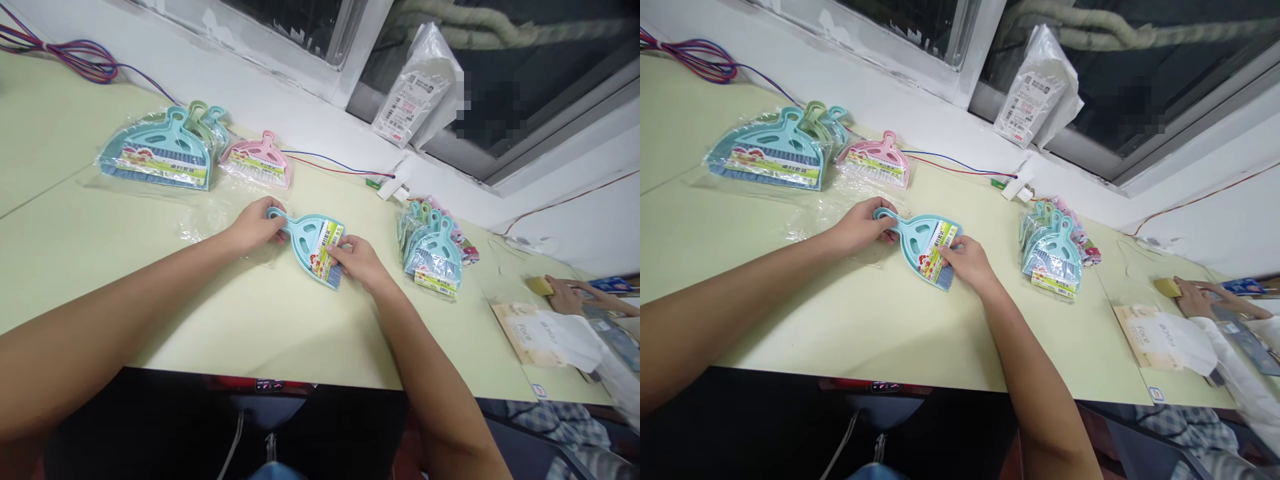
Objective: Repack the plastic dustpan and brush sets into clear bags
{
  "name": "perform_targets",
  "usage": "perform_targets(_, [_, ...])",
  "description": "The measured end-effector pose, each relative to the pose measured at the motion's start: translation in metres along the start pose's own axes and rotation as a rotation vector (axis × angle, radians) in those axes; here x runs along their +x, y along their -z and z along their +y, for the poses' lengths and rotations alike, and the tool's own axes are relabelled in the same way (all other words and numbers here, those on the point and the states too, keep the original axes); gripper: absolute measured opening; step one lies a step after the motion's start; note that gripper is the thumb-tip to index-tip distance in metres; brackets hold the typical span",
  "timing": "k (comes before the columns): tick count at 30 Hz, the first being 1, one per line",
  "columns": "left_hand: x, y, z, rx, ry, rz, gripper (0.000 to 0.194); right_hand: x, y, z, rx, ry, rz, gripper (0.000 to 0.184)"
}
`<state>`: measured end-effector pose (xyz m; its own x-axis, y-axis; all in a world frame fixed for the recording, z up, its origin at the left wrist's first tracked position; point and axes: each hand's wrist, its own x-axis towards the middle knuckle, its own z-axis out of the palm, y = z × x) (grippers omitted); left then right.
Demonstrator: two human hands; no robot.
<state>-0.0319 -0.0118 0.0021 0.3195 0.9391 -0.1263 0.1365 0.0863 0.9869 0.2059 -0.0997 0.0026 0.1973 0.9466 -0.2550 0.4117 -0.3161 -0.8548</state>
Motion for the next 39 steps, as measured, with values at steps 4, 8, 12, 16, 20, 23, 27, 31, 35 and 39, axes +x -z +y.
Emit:
perform_targets(4, [0.000,0.000,0.001,0.006,0.002,-0.004,0.020,0.002,0.000,0.004,-0.080,0.067,0.052,0.039])
perform_targets(8, [-0.001,0.000,0.001,0.017,0.002,-0.005,0.020,0.002,-0.001,0.005,-0.121,0.123,0.098,0.044])
perform_targets(12, [0.000,-0.001,-0.001,0.020,-0.001,-0.010,0.020,0.001,-0.002,0.003,-0.142,0.122,0.114,0.052])
perform_targets(16, [0.000,0.000,0.000,0.010,0.001,-0.012,0.019,0.001,-0.002,0.003,-0.143,0.114,0.116,0.052])
perform_targets(20, [-0.002,0.000,0.003,0.007,0.018,-0.008,0.018,0.002,0.001,0.005,-0.123,0.123,0.127,0.049])
perform_targets(23, [-0.002,0.000,0.004,-0.015,0.024,-0.008,0.019,0.000,0.002,0.004,-0.158,0.192,0.165,0.040])
perform_targets(27, [-0.003,-0.001,0.004,-0.064,0.032,-0.025,0.018,-0.011,-0.001,-0.005,-0.259,0.408,0.250,0.026])
perform_targets(31, [-0.002,0.000,0.001,-0.068,0.017,-0.060,0.016,-0.020,-0.010,-0.019,-0.452,0.683,0.275,0.017])
perform_targets(35, [0.000,0.001,-0.003,-0.010,-0.032,-0.100,0.014,-0.016,-0.020,-0.036,-0.623,0.741,0.139,0.014])
perform_targets(39, [0.000,0.002,-0.004,0.046,-0.079,-0.126,0.011,-0.003,-0.026,-0.049,-0.784,0.650,-0.003,0.021])
